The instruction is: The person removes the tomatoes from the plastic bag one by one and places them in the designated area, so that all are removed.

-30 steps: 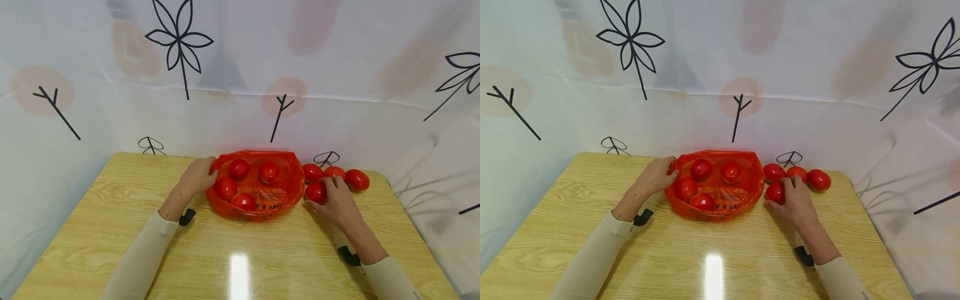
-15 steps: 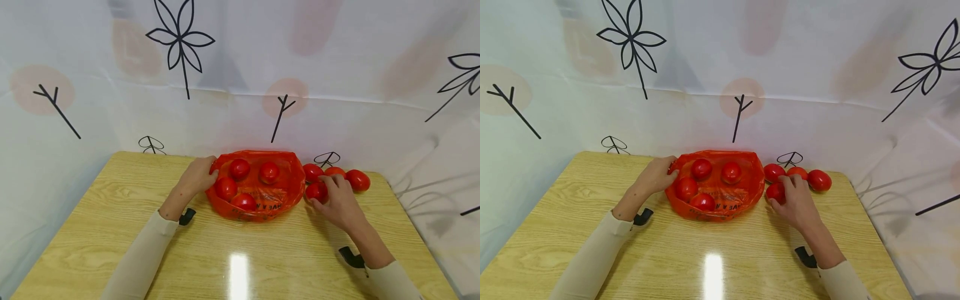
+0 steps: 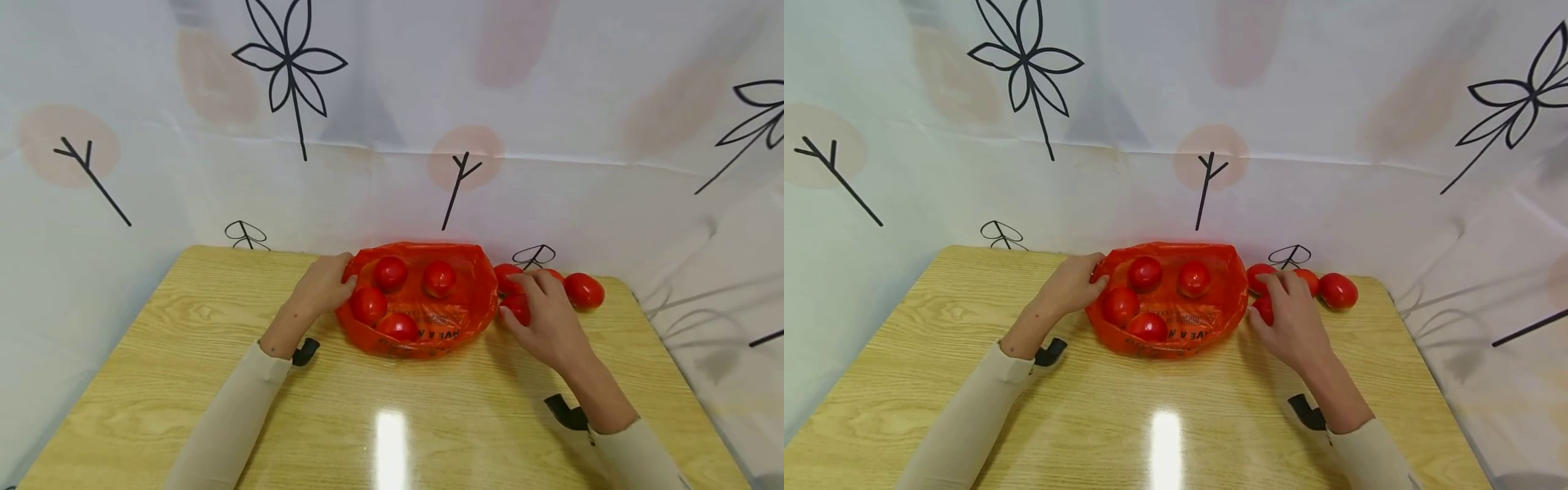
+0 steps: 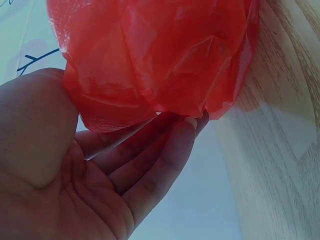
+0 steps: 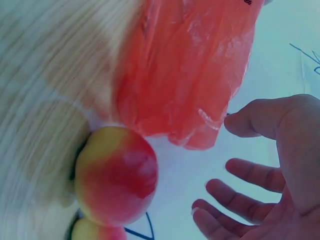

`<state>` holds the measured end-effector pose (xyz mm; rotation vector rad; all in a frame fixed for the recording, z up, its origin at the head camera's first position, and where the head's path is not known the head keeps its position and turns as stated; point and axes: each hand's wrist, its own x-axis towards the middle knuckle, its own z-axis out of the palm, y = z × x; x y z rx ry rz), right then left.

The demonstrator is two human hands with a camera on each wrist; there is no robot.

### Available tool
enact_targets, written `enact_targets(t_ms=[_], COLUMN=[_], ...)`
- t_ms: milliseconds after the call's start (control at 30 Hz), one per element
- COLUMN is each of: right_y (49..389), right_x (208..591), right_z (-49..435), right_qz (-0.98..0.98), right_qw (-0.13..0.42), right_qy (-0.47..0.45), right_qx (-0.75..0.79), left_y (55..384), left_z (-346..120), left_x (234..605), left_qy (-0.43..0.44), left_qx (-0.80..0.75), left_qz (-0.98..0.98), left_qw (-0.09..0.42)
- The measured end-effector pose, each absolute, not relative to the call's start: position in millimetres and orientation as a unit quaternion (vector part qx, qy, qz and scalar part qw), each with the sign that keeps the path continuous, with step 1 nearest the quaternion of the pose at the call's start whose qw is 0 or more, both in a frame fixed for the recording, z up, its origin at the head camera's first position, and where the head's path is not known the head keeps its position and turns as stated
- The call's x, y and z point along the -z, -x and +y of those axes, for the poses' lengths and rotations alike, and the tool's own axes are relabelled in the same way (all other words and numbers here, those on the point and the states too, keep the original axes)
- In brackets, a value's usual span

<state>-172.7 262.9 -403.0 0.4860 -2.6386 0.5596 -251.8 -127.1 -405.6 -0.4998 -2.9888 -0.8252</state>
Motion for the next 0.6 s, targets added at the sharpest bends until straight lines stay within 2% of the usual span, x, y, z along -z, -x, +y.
enact_targets(t_ms=[167,400,600], right_y=[175.5,183.3,190.9], right_x=[399.9,396.7,393.9], right_z=[255.5,245.3,234.0], right_qz=[-0.947,-0.939,-0.938], right_qw=[0.179,0.206,0.198], right_qy=[-0.168,-0.188,-0.191], right_qx=[-0.206,-0.201,-0.209], left_y=[252.1,251.2,250.8], left_z=[-126.9,-127.1,-127.8], left_x=[406.0,405.6,405.2], left_qy=[0.157,0.166,0.165], left_qx=[0.260,0.263,0.268], left_qz=[-0.953,-0.950,-0.949], left_qw=[0.001,0.009,0.010])
